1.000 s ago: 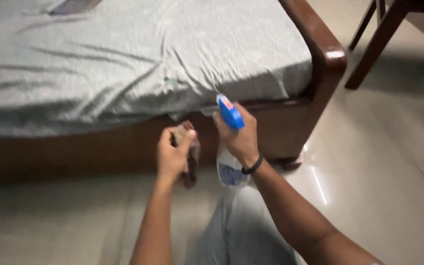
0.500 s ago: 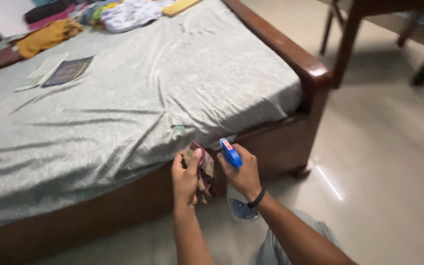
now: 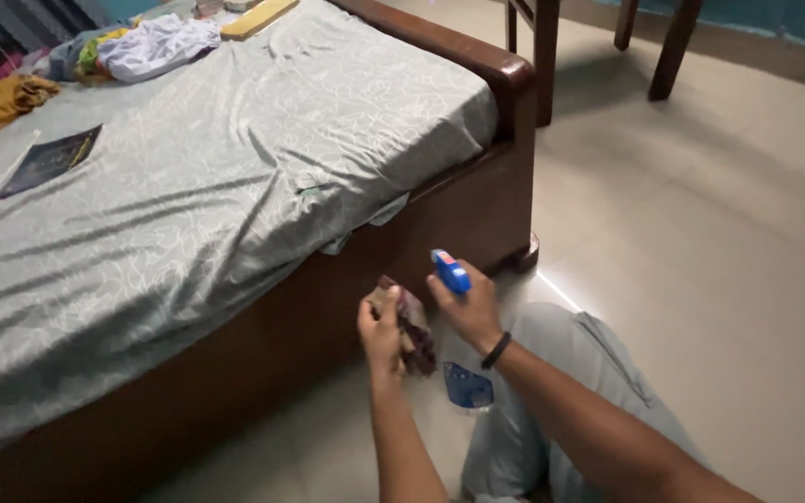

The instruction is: The person wipes a wooden chair with a cloth, then moves to a wooden bed frame. They spray a cleaning solution onto the cloth and wipe the bed frame's side and corner sections repeatedly. The person sits on the floor throughout the bed cleaning process.

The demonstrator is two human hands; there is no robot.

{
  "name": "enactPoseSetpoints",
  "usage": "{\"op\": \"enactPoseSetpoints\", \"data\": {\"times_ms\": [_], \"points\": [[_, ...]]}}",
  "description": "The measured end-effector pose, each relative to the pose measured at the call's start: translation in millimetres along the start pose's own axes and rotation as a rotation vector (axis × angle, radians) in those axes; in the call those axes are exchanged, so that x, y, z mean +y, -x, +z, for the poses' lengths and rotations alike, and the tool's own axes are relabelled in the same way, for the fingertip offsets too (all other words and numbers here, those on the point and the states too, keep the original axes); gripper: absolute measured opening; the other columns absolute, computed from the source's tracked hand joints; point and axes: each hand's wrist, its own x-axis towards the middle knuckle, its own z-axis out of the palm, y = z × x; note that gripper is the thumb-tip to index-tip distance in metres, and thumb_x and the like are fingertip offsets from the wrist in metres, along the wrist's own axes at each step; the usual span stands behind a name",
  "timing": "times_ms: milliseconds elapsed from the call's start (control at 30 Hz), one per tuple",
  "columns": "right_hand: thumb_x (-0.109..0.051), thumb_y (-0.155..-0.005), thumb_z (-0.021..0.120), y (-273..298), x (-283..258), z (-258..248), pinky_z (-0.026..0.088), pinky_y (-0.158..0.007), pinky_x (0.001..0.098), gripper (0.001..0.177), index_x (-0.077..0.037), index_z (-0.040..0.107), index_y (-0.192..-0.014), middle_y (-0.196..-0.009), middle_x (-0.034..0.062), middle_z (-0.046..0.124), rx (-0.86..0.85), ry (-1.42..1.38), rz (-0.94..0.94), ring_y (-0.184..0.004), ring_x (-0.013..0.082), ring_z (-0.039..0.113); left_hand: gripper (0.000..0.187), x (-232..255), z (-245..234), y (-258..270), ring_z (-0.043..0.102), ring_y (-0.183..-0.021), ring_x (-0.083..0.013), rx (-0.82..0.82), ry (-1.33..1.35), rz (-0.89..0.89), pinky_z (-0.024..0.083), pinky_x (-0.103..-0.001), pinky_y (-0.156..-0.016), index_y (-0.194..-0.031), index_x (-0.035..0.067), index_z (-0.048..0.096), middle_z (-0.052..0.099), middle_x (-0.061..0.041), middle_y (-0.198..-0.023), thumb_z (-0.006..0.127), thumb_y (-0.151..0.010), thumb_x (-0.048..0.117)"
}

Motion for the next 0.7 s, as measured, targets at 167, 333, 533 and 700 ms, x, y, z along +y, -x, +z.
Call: {"op": "enactPoseSetpoints", "data": {"times_ms": [167,333,533,700], "points": [[-0.026,-0.089,0.075,1.9,24.3,-21.1,0.050,-0.058,0.0280,0.024,-0.002,0.072,-0.093,-0.071,0.0021,0.067,0.078,-0.123,0.129,-0.063,0.0090,0.062,0.027,-10.9,25.1,17.2,0.066,-0.089,-0.0142,-0.051,0.031,-0.089,0.055,-0.031,-0.080,-0.108,0.008,0.065,0.069,-0.004,-0.099,0.075,-0.089,0.025],[-0.024,-0.089,0.075,-5.6,56.6,-50.8,0.049,-0.054,0.0250,0.022,-0.003,0.072,-0.095,-0.071,-0.0013,0.066,0.032,-0.244,0.249,-0.061,0.0068,0.060,0.027,-20.3,58.8,14.6,0.066,-0.087,-0.0146,0.002,0.059,-0.030,0.055,-0.032,-0.079,-0.109,0.008,0.062,0.068,-0.004,-0.098,0.073,-0.090,0.024],[-0.020,-0.087,0.075,-37.2,95.9,-69.1,0.051,-0.052,0.0261,0.019,-0.005,0.071,-0.098,-0.073,-0.0021,0.066,-0.025,-0.352,0.427,-0.060,0.0079,0.062,0.027,-33.0,94.8,31.5,0.065,-0.086,-0.0150,0.093,0.095,-0.034,0.055,-0.032,-0.078,-0.109,0.006,0.061,0.067,-0.005,-0.096,0.073,-0.092,0.023],[-0.017,-0.087,0.076,-53.2,115.4,-70.2,0.049,-0.049,0.0295,0.016,-0.004,0.066,-0.092,-0.071,-0.0004,0.060,-0.006,-0.458,0.605,-0.055,0.0111,0.058,0.025,-20.1,124.2,41.9,0.067,-0.087,-0.0142,0.164,0.082,-0.054,0.055,-0.031,-0.079,-0.108,0.009,0.062,0.068,-0.004,-0.097,0.072,-0.090,0.022]]}}
